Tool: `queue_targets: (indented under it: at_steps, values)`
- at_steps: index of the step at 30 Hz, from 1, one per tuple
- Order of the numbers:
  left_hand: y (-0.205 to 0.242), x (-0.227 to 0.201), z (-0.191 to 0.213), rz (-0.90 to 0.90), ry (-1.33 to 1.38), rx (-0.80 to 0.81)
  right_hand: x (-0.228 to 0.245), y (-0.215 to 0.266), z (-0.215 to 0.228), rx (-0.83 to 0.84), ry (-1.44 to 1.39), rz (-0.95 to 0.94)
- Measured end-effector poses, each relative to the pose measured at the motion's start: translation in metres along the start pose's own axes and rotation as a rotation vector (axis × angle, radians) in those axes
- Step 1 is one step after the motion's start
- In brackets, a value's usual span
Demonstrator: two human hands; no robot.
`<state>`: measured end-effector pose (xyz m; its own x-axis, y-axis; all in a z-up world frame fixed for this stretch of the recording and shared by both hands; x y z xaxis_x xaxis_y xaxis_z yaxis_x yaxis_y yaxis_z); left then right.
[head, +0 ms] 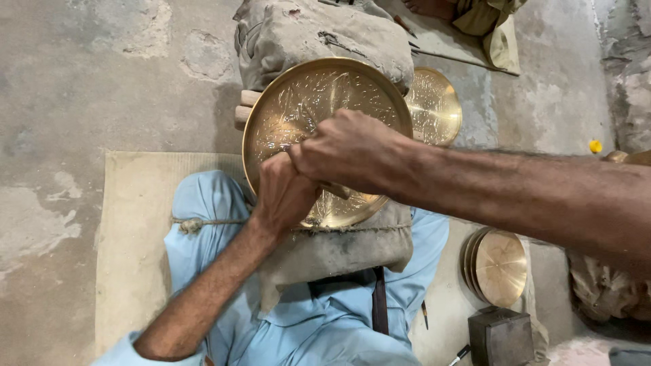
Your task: The person sits on the floor and uses a hammer and a metal chisel to engrave a decorative pattern onto a brass plate resting on a cushion. The person repeatedly strikes the chisel to create fine lines on the metal surface.
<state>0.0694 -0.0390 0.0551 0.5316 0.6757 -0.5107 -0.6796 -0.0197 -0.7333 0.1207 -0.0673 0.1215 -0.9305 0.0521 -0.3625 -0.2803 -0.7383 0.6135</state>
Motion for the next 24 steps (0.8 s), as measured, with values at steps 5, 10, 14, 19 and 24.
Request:
queue_targets:
  at_steps: [5, 10, 14, 19, 24]
  values:
    - [0.011, 0.002, 0.000, 0.059, 0.020, -0.089, 0.036, -0.007, -0.001, -0.101, 0.268, 0.208]
    - [0.007, 0.007, -0.009, 0.130, -0.107, 0.044, 0.036, 0.016, 0.011, -0.263, 0.226, 0.059]
    - [0.022, 0.004, 0.037, 0.106, -0.250, 0.032, 0.026, 0.024, -0.002, -0.114, 0.108, -0.062]
    - [0.034, 0.032, 0.098, 0.373, -0.235, -0.106, 0.031, 0.029, -0.017, -0.067, 0.282, 0.032]
    - [0.037, 0.061, 0.083, 0.525, 0.037, -0.034, 0.051, 0.047, -0.011, -0.341, 0.665, 0.089]
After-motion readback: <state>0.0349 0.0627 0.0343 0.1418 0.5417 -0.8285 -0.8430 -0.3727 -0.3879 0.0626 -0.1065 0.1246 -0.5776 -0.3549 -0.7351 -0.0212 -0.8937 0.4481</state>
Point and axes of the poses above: each hand's wrist, its own y-axis away from the middle knuckle, its own z-axis out of the back of the hand, x = y × z, the point moved 7 cm from there along -y, towards the middle knuckle, and after that the axes turned 6 degrees about -z, right-handed, at the moved point
